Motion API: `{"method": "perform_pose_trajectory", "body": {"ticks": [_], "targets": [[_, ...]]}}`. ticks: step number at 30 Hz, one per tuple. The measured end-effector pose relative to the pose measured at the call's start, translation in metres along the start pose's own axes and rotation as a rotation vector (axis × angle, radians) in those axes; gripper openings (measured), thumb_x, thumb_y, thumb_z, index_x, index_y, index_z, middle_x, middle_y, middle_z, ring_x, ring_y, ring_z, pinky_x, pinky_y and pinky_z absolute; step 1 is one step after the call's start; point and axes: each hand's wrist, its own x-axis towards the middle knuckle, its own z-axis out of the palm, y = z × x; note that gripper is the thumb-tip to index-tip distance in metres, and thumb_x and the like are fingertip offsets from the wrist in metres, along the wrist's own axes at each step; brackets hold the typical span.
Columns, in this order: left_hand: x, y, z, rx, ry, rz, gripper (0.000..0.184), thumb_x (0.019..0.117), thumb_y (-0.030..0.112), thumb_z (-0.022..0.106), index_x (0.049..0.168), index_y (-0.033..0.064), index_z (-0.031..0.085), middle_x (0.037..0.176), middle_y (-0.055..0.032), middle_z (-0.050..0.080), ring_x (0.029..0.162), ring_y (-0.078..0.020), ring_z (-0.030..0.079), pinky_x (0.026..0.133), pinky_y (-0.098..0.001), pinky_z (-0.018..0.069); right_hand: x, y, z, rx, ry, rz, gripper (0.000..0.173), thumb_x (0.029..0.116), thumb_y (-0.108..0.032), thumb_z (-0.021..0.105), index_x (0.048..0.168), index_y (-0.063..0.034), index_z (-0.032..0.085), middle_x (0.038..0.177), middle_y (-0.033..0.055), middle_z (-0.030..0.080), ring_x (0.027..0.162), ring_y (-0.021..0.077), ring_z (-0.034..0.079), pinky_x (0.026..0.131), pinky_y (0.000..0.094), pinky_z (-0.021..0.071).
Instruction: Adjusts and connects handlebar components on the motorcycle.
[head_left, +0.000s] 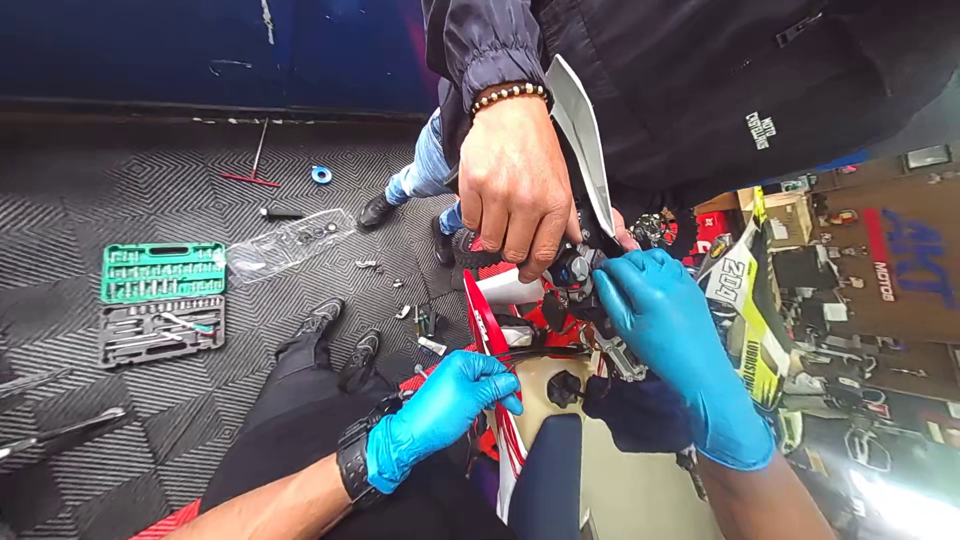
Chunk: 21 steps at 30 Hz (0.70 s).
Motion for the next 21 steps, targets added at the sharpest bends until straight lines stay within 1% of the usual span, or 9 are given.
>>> {"method": "perform_pose_trajectory", "body": {"ticks": [2,5,8,12,14,16,17,19,21], "targets": [[0.001,0.001,0.000,-0.013,0.001,-0.015,0.024,0.1043,0.018,0.059,0.094,0.0043,0.076,0.084,-0.0014,0.079,0.078,-0.0075,0.074,0.077,-0.0249,0.0601,-0.001,0.001,-0.006,0.047,-0.027,0.025,0.030,0.1049,-0.029,0.052,0.106,-0.0076,0.073,0.098,0.0117,0.072,0.098,0.0301,0.068,0.086,0.0462,0.0533],[0.002,0.003,-0.001,-0.023,-0.008,-0.017,0.024,0.1042,0.018,0.059,0.095,0.0037,0.076,0.085,-0.0020,0.079,0.078,-0.0076,0.074,0.076,-0.0243,0.0600,-0.002,0.002,-0.008,0.132,-0.023,0.012,0.023,0.1025,-0.021,0.057,0.114,-0.0092,0.074,0.107,0.0096,0.074,0.105,0.0257,0.068,0.094,0.0416,0.0536],[0.004,0.003,-0.002,-0.007,-0.023,-0.029,0.025,0.1041,0.020,0.060,0.094,0.0045,0.076,0.085,-0.0012,0.079,0.077,-0.0060,0.073,0.075,-0.0233,0.0585,-0.002,0.001,-0.003,0.107,-0.005,-0.012,0.023,0.1035,-0.020,0.056,0.110,-0.0081,0.075,0.103,0.0106,0.074,0.103,0.0274,0.069,0.092,0.0427,0.0538],[0.005,0.007,-0.002,-0.013,-0.040,-0.051,0.023,0.1037,0.020,0.060,0.094,0.0044,0.076,0.084,-0.0009,0.078,0.078,-0.0062,0.073,0.075,-0.0235,0.0591,0.000,-0.001,-0.004,0.031,-0.041,-0.007,0.029,0.1066,-0.027,0.052,0.103,-0.0070,0.073,0.094,0.0124,0.072,0.095,0.0311,0.068,0.082,0.0465,0.0520],[0.006,0.008,-0.002,-0.014,-0.051,-0.059,0.024,0.1037,0.020,0.061,0.094,0.0047,0.076,0.084,-0.0003,0.078,0.078,-0.0058,0.073,0.075,-0.0235,0.0590,0.000,-0.001,-0.009,0.025,-0.064,0.002,0.030,0.1062,-0.029,0.053,0.105,-0.0074,0.073,0.095,0.0123,0.072,0.096,0.0316,0.068,0.083,0.0474,0.0531],[0.007,0.007,-0.002,-0.025,-0.057,-0.062,0.024,0.1037,0.020,0.061,0.093,0.0044,0.075,0.084,-0.0007,0.078,0.078,-0.0060,0.073,0.075,-0.0235,0.0588,0.000,-0.002,-0.014,0.055,-0.079,-0.002,0.025,0.1040,-0.024,0.056,0.112,-0.0074,0.073,0.103,0.0122,0.073,0.102,0.0308,0.069,0.089,0.0468,0.0544],[0.006,0.006,-0.001,-0.023,-0.064,-0.063,0.024,0.1038,0.020,0.061,0.094,0.0044,0.076,0.085,-0.0007,0.078,0.078,-0.0061,0.073,0.075,-0.0234,0.0589,0.000,-0.003,-0.014,0.068,-0.078,-0.008,0.023,0.1033,-0.020,0.056,0.113,-0.0076,0.072,0.104,0.0116,0.074,0.103,0.0297,0.069,0.090,0.0456,0.0546],[0.007,0.006,-0.001,-0.008,-0.076,-0.057,0.025,0.1040,0.021,0.060,0.094,0.0051,0.076,0.086,0.0002,0.078,0.078,-0.0049,0.072,0.074,-0.0224,0.0577,0.000,-0.003,-0.012,0.062,-0.059,-0.020,0.021,0.1029,-0.015,0.055,0.111,-0.0068,0.073,0.102,0.0119,0.074,0.101,0.0293,0.070,0.090,0.0444,0.0551],[0.007,0.006,0.000,0.009,-0.083,-0.052,0.025,0.1041,0.022,0.060,0.094,0.0056,0.076,0.087,0.0010,0.078,0.078,-0.0042,0.072,0.074,-0.0221,0.0570,0.001,-0.003,-0.009,0.034,-0.054,-0.029,0.021,0.1040,-0.016,0.054,0.109,-0.0061,0.072,0.098,0.0124,0.072,0.097,0.0301,0.069,0.086,0.0443,0.0552]]}}
